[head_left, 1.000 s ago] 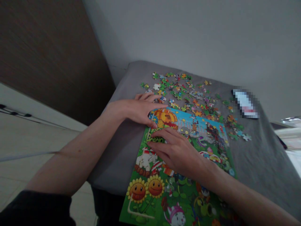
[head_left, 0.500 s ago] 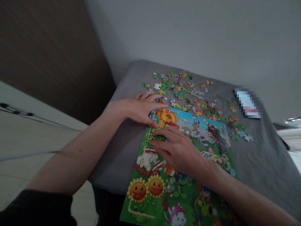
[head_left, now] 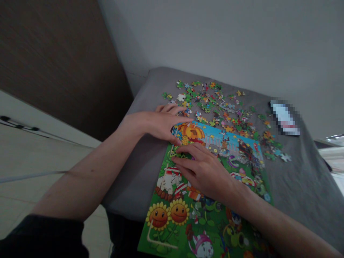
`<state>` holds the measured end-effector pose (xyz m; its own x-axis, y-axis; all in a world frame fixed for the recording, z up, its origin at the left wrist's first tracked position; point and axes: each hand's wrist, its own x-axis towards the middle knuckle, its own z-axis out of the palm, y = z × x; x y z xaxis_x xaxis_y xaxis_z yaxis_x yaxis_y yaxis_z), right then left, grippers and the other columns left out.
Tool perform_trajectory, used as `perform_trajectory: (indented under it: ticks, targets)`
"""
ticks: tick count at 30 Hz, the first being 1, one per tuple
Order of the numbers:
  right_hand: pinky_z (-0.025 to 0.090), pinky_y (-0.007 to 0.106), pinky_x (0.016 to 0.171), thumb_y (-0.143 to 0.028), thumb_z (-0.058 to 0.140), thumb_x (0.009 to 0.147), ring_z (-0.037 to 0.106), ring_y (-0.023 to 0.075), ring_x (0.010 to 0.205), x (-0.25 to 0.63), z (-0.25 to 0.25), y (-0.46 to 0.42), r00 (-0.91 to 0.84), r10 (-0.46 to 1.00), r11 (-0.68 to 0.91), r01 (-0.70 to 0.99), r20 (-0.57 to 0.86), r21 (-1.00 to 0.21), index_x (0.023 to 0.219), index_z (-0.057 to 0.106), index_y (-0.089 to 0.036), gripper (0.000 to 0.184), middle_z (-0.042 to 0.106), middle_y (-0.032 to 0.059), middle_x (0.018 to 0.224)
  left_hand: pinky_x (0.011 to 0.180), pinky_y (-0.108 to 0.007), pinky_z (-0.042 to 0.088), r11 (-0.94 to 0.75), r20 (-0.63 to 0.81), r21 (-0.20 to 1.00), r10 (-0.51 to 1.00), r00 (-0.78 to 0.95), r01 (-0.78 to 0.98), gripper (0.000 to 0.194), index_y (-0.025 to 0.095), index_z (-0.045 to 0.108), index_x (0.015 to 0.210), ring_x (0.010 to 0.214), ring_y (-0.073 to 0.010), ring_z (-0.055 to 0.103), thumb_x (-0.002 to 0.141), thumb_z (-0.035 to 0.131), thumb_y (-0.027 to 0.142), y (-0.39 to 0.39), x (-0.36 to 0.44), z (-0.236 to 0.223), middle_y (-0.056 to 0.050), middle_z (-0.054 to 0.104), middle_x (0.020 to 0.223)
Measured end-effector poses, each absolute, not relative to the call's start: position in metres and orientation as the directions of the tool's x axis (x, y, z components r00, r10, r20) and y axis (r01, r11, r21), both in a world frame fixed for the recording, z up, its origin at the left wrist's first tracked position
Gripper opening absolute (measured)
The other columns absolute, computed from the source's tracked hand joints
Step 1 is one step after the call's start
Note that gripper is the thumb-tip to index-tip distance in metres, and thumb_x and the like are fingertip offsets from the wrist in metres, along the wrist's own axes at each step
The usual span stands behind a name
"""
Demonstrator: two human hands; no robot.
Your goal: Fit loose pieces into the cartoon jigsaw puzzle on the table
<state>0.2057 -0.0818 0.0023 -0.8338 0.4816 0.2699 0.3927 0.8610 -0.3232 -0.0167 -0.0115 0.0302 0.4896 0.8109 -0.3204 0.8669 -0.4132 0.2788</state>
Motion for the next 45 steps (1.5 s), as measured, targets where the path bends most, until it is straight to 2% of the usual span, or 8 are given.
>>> perform_trajectory:
  ticks: [6,11,17,27,45]
  targets:
    - [0.055,0.044,0.096,-0.017,0.057,0.101,0.065,0.0250,0.107,0.2039,0.0022,-0.0824,-0.829,0.495,0.845,0.388,0.262,-0.368,0.109,0.079,-0.020,0.023,0.072,0.0097,0.120,0.126,-0.059,0.010,-0.415,-0.330,0.266,0.809,0.487,0.870,0.101,0.040,0.028,0.164,0.158,-0.0403,0.003,0.076,0.068,0.070,-0.0108,-0.0171,0.0306,-0.003,0.007,0.177]
    - [0.054,0.042,0.096,-0.016,0.056,0.101,0.064,0.0245,0.105,0.2025,0.0035,-0.0810,-0.827,0.496,0.835,0.373,0.262,-0.404,0.109,0.078,-0.016,0.023,0.073,0.0099,0.115,0.126,-0.060,0.012,-0.432,-0.325,0.255,0.804,0.498,0.865,0.102,0.037,0.028,0.164,0.159,-0.0404,0.004,0.077,0.067,0.071,-0.0101,-0.0181,0.0297,-0.007,0.008,0.176]
    - [0.053,0.041,0.094,-0.017,0.055,0.101,0.063,0.0239,0.102,0.2048,0.0028,-0.0804,-0.827,0.496,0.836,0.372,0.266,-0.403,0.107,0.078,-0.016,0.024,0.073,0.0099,0.110,0.126,-0.061,0.012,-0.432,-0.331,0.250,0.803,0.495,0.867,0.101,0.039,0.027,0.164,0.158,-0.0421,0.005,0.078,0.067,0.071,-0.0109,-0.0175,0.0321,-0.006,0.008,0.176]
    - [0.052,0.041,0.096,-0.016,0.054,0.101,0.062,0.0234,0.104,0.2018,0.0014,-0.0821,-0.819,0.514,0.821,0.385,0.254,-0.421,0.108,0.078,-0.017,0.025,0.073,0.0094,0.112,0.125,-0.060,0.013,-0.448,-0.300,0.259,0.805,0.512,0.856,0.100,0.041,0.028,0.164,0.158,-0.0408,0.006,0.077,0.065,0.074,-0.0088,-0.0207,0.0255,-0.005,0.015,0.175]
    - [0.052,0.041,0.096,-0.016,0.057,0.100,0.063,0.0234,0.103,0.2027,0.0001,-0.0819,-0.812,0.523,0.814,0.385,0.260,-0.435,0.105,0.078,-0.017,0.022,0.073,0.0091,0.109,0.125,-0.062,0.011,-0.421,-0.326,0.269,0.807,0.493,0.866,0.103,0.040,0.028,0.164,0.158,-0.0438,0.004,0.075,0.068,0.072,-0.0105,-0.0180,0.0306,-0.004,0.008,0.176]
